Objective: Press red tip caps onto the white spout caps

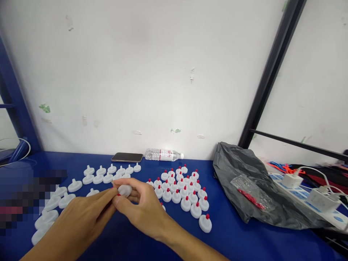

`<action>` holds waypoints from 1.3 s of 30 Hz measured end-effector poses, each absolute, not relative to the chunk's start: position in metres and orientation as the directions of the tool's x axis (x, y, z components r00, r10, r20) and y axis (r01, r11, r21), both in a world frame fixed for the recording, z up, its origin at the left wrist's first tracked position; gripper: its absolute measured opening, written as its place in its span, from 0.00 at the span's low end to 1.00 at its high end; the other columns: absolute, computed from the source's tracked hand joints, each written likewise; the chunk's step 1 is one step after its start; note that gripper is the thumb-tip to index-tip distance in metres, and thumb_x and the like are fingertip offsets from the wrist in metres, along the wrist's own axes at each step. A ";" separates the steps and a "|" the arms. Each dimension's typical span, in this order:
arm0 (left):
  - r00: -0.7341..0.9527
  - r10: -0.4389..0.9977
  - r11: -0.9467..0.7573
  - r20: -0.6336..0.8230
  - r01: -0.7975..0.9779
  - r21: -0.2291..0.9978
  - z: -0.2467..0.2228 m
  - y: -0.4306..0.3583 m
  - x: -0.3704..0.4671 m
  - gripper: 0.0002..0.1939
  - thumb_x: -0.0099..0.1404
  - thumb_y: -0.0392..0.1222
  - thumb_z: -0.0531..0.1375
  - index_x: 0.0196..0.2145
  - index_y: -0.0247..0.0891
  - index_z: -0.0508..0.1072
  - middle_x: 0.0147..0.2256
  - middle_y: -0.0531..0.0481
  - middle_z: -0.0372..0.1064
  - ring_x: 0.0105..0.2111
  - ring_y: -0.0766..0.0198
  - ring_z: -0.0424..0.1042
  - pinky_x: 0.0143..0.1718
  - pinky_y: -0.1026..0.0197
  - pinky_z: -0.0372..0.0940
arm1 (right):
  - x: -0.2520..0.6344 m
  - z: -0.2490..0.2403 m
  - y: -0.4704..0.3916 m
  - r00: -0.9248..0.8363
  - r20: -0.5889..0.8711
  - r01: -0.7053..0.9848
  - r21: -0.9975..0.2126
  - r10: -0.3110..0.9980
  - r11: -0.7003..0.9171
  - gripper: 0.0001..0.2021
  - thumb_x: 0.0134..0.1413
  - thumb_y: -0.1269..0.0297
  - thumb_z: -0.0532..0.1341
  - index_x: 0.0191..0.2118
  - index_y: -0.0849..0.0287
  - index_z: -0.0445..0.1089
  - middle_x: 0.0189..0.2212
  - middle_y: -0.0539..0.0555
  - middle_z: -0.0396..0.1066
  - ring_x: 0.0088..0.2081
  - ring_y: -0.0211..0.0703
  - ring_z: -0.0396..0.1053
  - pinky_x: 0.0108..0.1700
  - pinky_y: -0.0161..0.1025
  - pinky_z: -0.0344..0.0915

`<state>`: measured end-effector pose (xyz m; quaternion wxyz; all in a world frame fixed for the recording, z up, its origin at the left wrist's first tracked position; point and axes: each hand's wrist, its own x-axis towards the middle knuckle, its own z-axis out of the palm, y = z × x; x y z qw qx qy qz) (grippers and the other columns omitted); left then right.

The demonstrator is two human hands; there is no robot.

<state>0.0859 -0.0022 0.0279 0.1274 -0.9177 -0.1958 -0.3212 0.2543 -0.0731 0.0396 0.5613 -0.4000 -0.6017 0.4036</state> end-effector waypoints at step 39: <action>0.562 0.820 0.019 0.107 -0.213 0.977 0.034 -0.023 0.110 0.36 0.51 0.63 0.74 0.50 0.36 0.80 0.39 0.42 0.83 0.44 0.46 0.81 0.48 0.52 0.75 | 0.256 0.043 -0.069 -0.136 0.280 -0.364 -0.906 0.950 0.215 0.08 0.51 0.64 0.72 0.38 0.59 0.78 0.42 0.57 0.81 0.45 0.48 0.80 0.50 0.43 0.73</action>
